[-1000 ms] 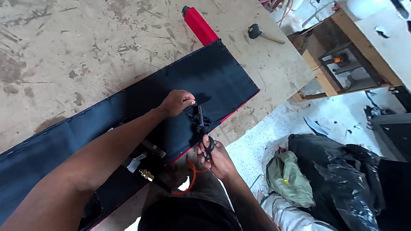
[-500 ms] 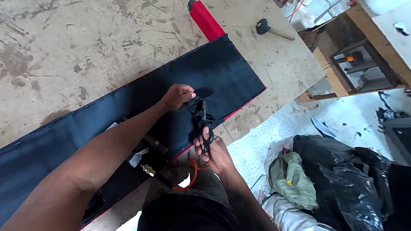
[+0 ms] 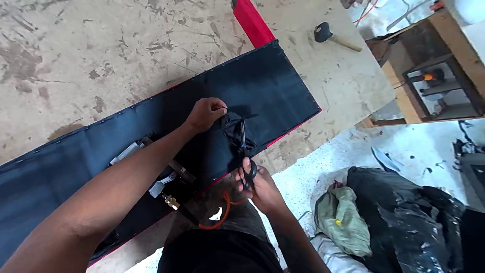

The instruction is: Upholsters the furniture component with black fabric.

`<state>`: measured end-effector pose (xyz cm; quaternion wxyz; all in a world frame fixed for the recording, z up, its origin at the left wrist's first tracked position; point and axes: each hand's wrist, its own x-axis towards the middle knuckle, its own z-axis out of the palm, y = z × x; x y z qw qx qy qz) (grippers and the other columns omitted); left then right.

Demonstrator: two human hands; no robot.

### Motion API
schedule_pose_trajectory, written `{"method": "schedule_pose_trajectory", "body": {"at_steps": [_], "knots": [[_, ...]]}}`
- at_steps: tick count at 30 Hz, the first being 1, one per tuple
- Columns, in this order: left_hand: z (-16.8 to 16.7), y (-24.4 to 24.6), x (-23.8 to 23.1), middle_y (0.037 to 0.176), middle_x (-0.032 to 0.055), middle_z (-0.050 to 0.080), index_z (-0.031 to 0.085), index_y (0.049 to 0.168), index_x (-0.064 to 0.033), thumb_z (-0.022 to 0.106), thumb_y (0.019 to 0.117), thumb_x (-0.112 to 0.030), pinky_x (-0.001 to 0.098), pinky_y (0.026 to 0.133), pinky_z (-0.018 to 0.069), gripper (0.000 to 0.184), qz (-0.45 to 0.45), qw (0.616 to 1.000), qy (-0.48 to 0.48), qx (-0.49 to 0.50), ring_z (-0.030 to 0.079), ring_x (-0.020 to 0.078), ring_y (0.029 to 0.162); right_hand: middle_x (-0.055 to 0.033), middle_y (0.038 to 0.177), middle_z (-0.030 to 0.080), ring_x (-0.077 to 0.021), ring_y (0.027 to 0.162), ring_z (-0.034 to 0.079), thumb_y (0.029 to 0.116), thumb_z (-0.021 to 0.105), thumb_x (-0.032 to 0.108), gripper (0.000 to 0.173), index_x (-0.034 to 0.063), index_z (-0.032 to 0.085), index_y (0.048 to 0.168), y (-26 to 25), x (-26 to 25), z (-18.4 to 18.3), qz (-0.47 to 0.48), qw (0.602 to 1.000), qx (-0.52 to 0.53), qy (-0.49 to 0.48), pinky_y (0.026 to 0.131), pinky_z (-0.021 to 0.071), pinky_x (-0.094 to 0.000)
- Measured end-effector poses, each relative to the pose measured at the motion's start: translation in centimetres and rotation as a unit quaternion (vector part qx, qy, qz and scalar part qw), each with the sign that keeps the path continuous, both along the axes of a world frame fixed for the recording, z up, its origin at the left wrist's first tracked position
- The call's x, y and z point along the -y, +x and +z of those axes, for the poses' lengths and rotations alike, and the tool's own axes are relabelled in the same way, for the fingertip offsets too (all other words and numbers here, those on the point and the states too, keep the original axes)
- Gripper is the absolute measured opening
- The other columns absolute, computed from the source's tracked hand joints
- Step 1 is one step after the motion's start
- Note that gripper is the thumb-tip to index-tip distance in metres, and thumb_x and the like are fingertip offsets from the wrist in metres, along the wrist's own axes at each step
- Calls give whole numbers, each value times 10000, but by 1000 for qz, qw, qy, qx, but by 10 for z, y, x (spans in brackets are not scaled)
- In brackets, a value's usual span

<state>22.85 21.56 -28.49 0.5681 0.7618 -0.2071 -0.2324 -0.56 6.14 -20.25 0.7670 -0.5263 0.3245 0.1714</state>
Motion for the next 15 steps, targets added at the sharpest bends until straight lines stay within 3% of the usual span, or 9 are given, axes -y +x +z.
{"method": "schedule_pose_trajectory", "body": {"at_steps": [2, 4, 7, 10, 12, 13, 15], "knots": [[15, -4, -4, 991, 10, 731, 712, 1118, -129, 654, 989, -185, 347, 787, 607, 153, 51, 997, 54, 24, 701, 111, 851, -76, 855, 699, -135, 626, 635, 987, 565, 571, 518, 61, 649, 948, -19, 21, 16, 74, 997, -19, -31, 486, 497, -257], [36, -17, -8, 1041, 12, 717, 702, 1163, -130, 620, 994, -168, 338, 819, 608, 192, 46, 992, 77, 87, 695, 102, 886, -44, 826, 701, -125, 621, 639, 855, 679, 689, 611, 86, 686, 956, -36, 55, 31, 143, 984, -41, -96, 504, 521, -279], [50, -51, 5, 1130, 12, 726, 726, 1205, -153, 624, 994, -219, 392, 969, 579, 244, -125, 970, 88, 190, 684, 123, 1056, -12, 849, 697, -131, 698, 642, 798, 789, 588, 516, 125, 734, 1021, -34, 134, 56, 298, 924, -55, -231, 613, 552, -335], [36, -77, 39, 1196, -13, 714, 713, 1262, -224, 703, 940, -407, 509, 1047, 460, 371, -270, 903, 228, 244, 591, 219, 1224, 2, 906, 672, -156, 789, 641, 747, 859, 537, 447, 173, 710, 960, 23, 209, 76, 499, 781, -45, -373, 694, 564, -415], [32, -81, 54, 1136, 31, 692, 763, 1104, -183, 756, 897, -402, 555, 1010, 437, 302, -299, 873, 300, 241, 578, 277, 1178, 7, 902, 638, -171, 802, 615, 718, 852, 597, 463, 197, 696, 891, 83, 228, 80, 626, 643, -28, -440, 693, 539, -446], [36, -82, 59, 1093, 27, 692, 773, 1046, -185, 759, 903, -380, 549, 978, 443, 243, -303, 869, 313, 233, 584, 276, 1148, -3, 943, 658, -194, 847, 639, 729, 842, 608, 465, 205, 713, 921, 113, 226, 83, 681, 568, -28, -461, 730, 555, -486], [47, -87, 61, 1041, -15, 690, 771, 1022, -216, 740, 927, -360, 507, 967, 440, 175, -290, 882, 319, 191, 592, 230, 1103, 15, 974, 668, -197, 890, 659, 762, 800, 620, 433, 239, 711, 949, 161, 210, 81, 765, 437, -1, -473, 760, 561, -514]]}}
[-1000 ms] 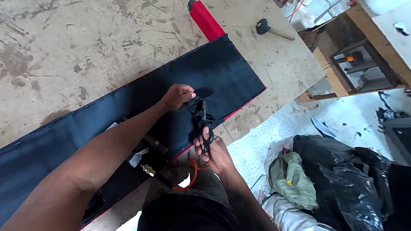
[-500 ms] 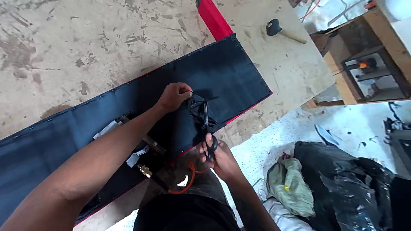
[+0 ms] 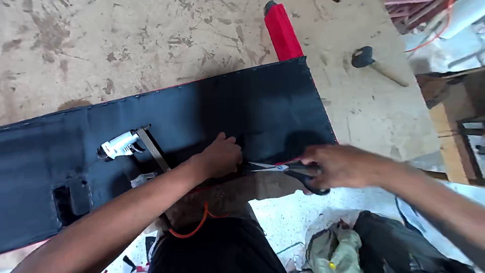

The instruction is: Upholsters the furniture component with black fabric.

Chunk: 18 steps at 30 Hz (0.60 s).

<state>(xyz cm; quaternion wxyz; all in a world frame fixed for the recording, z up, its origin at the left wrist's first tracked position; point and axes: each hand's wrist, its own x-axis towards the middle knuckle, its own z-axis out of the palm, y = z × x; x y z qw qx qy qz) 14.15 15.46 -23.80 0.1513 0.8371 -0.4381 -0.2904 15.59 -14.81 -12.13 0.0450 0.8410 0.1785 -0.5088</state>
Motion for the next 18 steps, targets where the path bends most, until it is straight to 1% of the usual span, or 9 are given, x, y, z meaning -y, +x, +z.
{"method": "schedule_pose_trajectory", "body": {"at_steps": [2, 3, 4, 6, 9, 12, 14, 16, 18], "knots": [[11, 1, -1, 1040, -34, 687, 775, 1016, -227, 724, 942, -360, 483, 994, 419, 161, 40, 999, 7, -28, 581, 206, 1095, 27, 868, 660, -193, 808, 654, 715, 797, 680, 473, 246, 698, 875, 35, -22, -4, 102, 995, 9, 11, 702, 552, -517], [13, 0, -2, 1032, -37, 686, 779, 998, -226, 717, 946, -362, 477, 999, 419, 159, 57, 998, 6, -27, 581, 201, 1091, 6, 814, 662, -217, 769, 657, 713, 819, 662, 480, 224, 705, 871, 49, -35, -4, 129, 992, 2, 18, 683, 550, -541], [12, -3, -1, 1011, -37, 682, 780, 970, -221, 713, 947, -357, 476, 991, 422, 153, 66, 998, -2, -20, 582, 201, 1076, -14, 766, 659, -238, 734, 657, 720, 838, 631, 475, 196, 714, 867, 59, -46, -4, 154, 988, -10, 26, 661, 548, -560], [12, -10, 1, 970, -35, 667, 771, 923, -215, 693, 960, -337, 470, 979, 416, 149, 76, 997, -10, -5, 578, 195, 1051, -19, 709, 627, -231, 686, 639, 769, 821, 592, 450, 161, 707, 829, 75, -65, -5, 232, 971, -34, 39, 626, 534, -536], [12, -14, 3, 963, -40, 659, 760, 903, -212, 657, 987, -339, 457, 1019, 412, 184, 81, 997, -6, 14, 579, 183, 1061, -14, 696, 611, -203, 668, 626, 769, 833, 567, 448, 140, 700, 800, 85, -88, -4, 307, 950, -45, 30, 622, 535, -486], [11, -21, 1, 979, -53, 671, 769, 917, -221, 635, 1003, -334, 438, 1077, 401, 195, 90, 995, -20, 31, 578, 172, 1111, -26, 724, 619, -212, 677, 631, 784, 838, 502, 406, 129, 680, 780, 83, -104, 1, 359, 932, -27, 34, 613, 532, -471], [11, -28, -6, 1025, -72, 678, 779, 933, -238, 612, 1015, -300, 437, 1160, 356, 196, 110, 991, -49, 56, 559, 154, 1201, -35, 753, 625, -222, 696, 639, 790, 844, 450, 375, 116, 673, 797, 82, -112, 6, 389, 920, -20, 45, 619, 538, -466], [7, -38, -23, 1079, -92, 679, 778, 955, -256, 562, 1034, -280, 492, 1240, 267, 231, 144, 981, -98, 85, 521, 144, 1296, -37, 753, 623, -223, 697, 642, 782, 852, 417, 361, 111, 664, 812, 85, -118, 11, 411, 910, -5, 61, 620, 540, -459], [-3, -52, -36, 1134, -100, 680, 787, 993, -268, 535, 1046, -279, 516, 1257, 246, 258, 179, 969, -143, 97, 500, 144, 1348, -41, 759, 624, -225, 698, 641, 776, 858, 404, 354, 112, 661, 806, 87, -121, 12, 419, 905, 4, 67, 615, 539, -460]]}}
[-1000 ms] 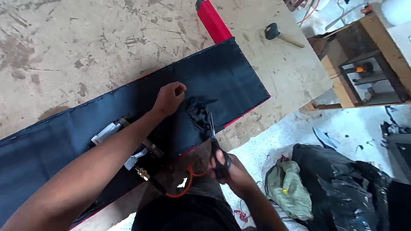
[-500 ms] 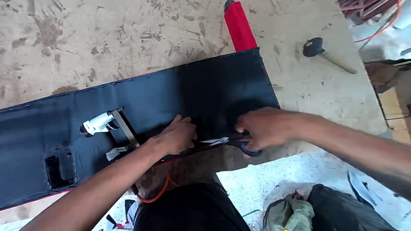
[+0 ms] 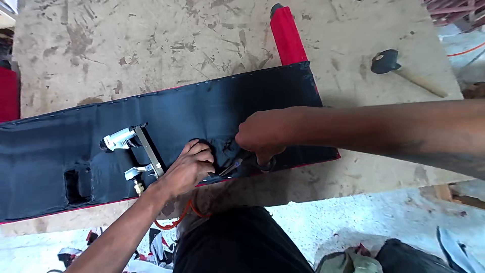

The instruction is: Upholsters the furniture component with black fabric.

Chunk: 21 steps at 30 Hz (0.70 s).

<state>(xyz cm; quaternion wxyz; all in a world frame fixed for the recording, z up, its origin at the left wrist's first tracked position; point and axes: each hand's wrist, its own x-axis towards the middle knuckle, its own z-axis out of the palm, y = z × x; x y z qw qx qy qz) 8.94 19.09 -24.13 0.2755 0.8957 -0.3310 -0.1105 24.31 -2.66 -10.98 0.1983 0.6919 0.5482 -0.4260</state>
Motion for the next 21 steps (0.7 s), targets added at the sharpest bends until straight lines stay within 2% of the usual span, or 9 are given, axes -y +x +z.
{"method": "schedule_pose_trajectory", "body": {"at_steps": [4, 8, 12, 14, 18, 21], "knots": [[-9, -8, -4, 1187, -77, 679, 795, 983, -243, 563, 1037, -258, 500, 1264, 259, 238, 27, 998, -49, 10, 478, 165, 1387, -39, 735, 621, -222, 676, 638, 743, 858, 400, 358, 110, 652, 778, -7, -6, -5, 0, 1000, 4, 4, 591, 524, -459], [-9, -6, -10, 1232, -61, 674, 795, 987, -225, 566, 1039, -251, 475, 1260, 289, 236, 27, 997, -71, 1, 467, 179, 1407, -32, 720, 609, -210, 656, 624, 761, 862, 394, 351, 113, 650, 775, -8, -6, -6, 3, 1000, -8, 10, 587, 521, -439], [-6, -11, -24, 1296, -53, 656, 803, 1006, -234, 577, 1028, -257, 482, 1253, 304, 228, 44, 996, -77, -20, 429, 204, 1442, -15, 681, 586, -196, 626, 610, 758, 870, 387, 344, 128, 645, 742, -3, 9, -2, -4, 1000, -19, 16, 566, 523, -431], [-7, -17, -27, 1331, -55, 645, 803, 1028, -246, 580, 1029, -261, 475, 1235, 333, 224, 65, 994, -79, -29, 415, 203, 1454, -18, 692, 599, -212, 647, 619, 750, 868, 398, 331, 138, 662, 741, -1, 23, 3, -15, 1000, -13, 16, 586, 529, -458], [-12, -22, -24, 1356, -53, 630, 798, 1045, -249, 572, 1028, -267, 477, 1238, 334, 228, 86, 992, -81, -33, 401, 202, 1466, 1, 690, 609, -208, 673, 627, 746, 847, 521, 385, 178, 672, 744, 9, 76, 2, -73, 997, 2, 13, 623, 532, -489], [-7, -25, -21, 1384, -64, 620, 796, 1051, -237, 561, 1031, -258, 466, 1241, 330, 236, 95, 992, -72, -38, 389, 191, 1475, 48, 669, 604, -154, 642, 614, 747, 806, 623, 417, 228, 671, 732, 9, 104, -9, -110, 994, -2, 17, 602, 532, -451]]}}
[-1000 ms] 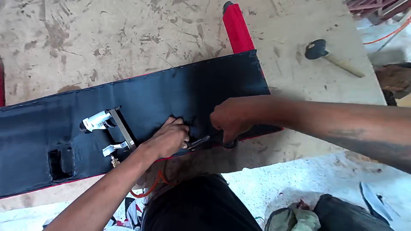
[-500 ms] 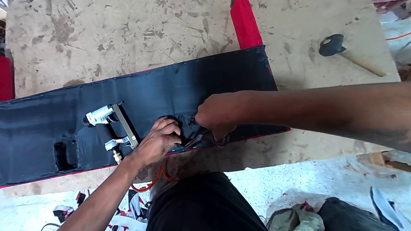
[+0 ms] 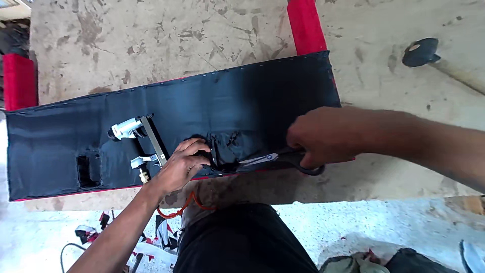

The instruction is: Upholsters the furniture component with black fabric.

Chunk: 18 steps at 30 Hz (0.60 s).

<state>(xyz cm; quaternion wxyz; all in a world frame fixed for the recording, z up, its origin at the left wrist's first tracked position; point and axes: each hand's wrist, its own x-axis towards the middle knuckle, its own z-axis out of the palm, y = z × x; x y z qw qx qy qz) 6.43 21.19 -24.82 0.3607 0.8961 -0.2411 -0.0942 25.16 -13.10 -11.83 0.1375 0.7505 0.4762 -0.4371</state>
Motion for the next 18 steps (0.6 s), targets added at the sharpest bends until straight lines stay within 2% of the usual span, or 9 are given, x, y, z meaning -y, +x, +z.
{"method": "schedule_pose_trajectory", "body": {"at_steps": [2, 4, 5, 7, 8, 9, 11, 15, 18], "knots": [[5, 0, 5, 1425, -87, 605, 793, 1051, -228, 557, 1036, -258, 447, 1221, 353, 238, -9, 1000, 13, 0, 408, 169, 1464, 66, 680, 605, -134, 647, 611, 747, 784, 654, 424, 246, 669, 742, -6, 0, -4, -9, 1000, -13, -1, 606, 528, -433], [10, 2, 14, 1436, -133, 600, 785, 1055, -240, 552, 1032, -276, 411, 1139, 409, 237, -32, 998, 45, 6, 474, 122, 1393, 63, 687, 603, -134, 654, 608, 756, 782, 646, 423, 239, 670, 753, -12, -8, -8, -10, 1000, -22, 0, 609, 523, -429], [11, 3, 19, 1386, -153, 627, 777, 1051, -251, 552, 1026, -291, 385, 1069, 438, 230, -46, 997, 61, 5, 522, 95, 1315, 59, 688, 602, -137, 659, 608, 765, 781, 636, 418, 233, 670, 758, -13, -12, -9, -7, 1000, -24, -1, 616, 523, -431], [13, 3, 30, 1119, -157, 697, 747, 1028, -266, 572, 1024, -342, 347, 939, 457, 191, -73, 993, 89, -4, 589, 65, 1088, 53, 656, 586, -140, 628, 597, 756, 792, 629, 433, 219, 656, 727, -16, -22, -14, 5, 1000, -23, 10, 592, 515, -432], [13, 3, 34, 1041, -140, 696, 737, 1033, -264, 592, 1017, -351, 346, 906, 460, 170, -83, 991, 102, -12, 597, 73, 1029, 46, 649, 576, -145, 620, 590, 760, 797, 626, 448, 206, 647, 721, -17, -27, -15, 14, 999, -27, 13, 585, 510, -434], [14, 2, 37, 1032, -127, 693, 728, 1073, -271, 624, 999, -356, 352, 906, 472, 153, -87, 989, 122, -19, 602, 84, 1024, 37, 646, 569, -154, 613, 584, 761, 802, 626, 465, 193, 640, 716, -19, -33, -17, 24, 999, -29, 17, 579, 509, -439], [14, 0, 44, 1077, -92, 687, 716, 1194, -286, 697, 950, -347, 387, 926, 481, 252, -78, 982, 171, -27, 604, 131, 1060, 24, 645, 565, -166, 610, 582, 755, 809, 620, 477, 178, 637, 713, -22, -43, -21, 41, 999, -25, 22, 578, 510, -446], [22, -6, 54, 1088, -68, 660, 768, 1056, -279, 675, 971, -303, 402, 911, 470, 129, -47, 975, 216, -21, 577, 173, 1077, 31, 622, 542, -160, 586, 569, 752, 814, 596, 461, 182, 619, 697, -24, -58, -26, 69, 997, -23, 36, 550, 497, -437], [21, -11, 54, 1079, -78, 661, 774, 990, -271, 636, 986, -267, 389, 906, 468, 138, -26, 978, 205, -17, 572, 167, 1070, 23, 641, 565, -168, 609, 588, 750, 817, 571, 426, 185, 642, 710, -27, -66, -24, 86, 996, -9, 32, 569, 506, -443]]}}
